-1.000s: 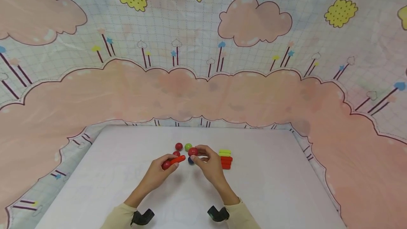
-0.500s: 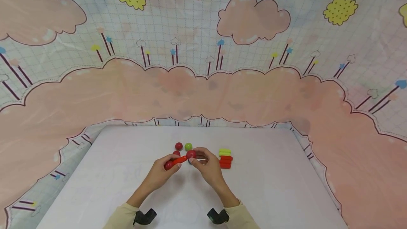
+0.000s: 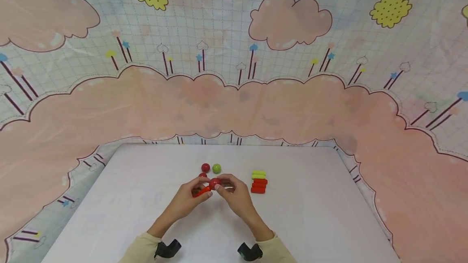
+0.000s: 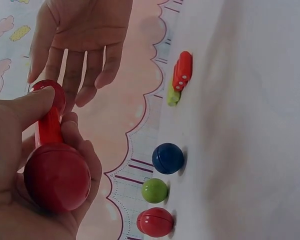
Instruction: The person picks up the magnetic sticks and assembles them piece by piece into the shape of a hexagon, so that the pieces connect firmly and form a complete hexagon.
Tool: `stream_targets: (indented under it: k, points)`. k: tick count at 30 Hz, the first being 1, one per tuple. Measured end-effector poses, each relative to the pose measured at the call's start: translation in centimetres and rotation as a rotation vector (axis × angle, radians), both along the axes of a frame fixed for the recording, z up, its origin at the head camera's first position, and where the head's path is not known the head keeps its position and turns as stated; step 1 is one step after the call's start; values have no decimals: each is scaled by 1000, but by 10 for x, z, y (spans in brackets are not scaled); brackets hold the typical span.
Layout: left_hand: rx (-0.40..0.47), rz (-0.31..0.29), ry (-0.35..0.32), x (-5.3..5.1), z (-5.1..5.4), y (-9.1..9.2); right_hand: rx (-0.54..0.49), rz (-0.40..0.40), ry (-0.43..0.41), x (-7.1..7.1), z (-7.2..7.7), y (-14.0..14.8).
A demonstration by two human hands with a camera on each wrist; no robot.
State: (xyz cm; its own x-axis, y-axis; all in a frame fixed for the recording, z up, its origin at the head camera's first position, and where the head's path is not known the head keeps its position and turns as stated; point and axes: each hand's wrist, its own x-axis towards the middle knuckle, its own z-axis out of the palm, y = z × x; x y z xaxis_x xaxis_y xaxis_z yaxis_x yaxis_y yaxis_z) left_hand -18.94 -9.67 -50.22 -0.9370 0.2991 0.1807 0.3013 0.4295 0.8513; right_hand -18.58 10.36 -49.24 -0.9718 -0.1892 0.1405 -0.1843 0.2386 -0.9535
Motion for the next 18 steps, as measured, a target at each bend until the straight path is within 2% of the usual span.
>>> stream_targets:
  k: [4, 10, 18]
  points:
    - [11, -13, -18, 0, -1, -2, 46, -4, 10, 0, -2, 6]
    - [39, -54, -94, -1, -4, -10, 106, -50, 4, -1, -2, 17]
    - [-14, -13, -90, -2, -5, -19, 144, -106, -17, -5, -4, 38]
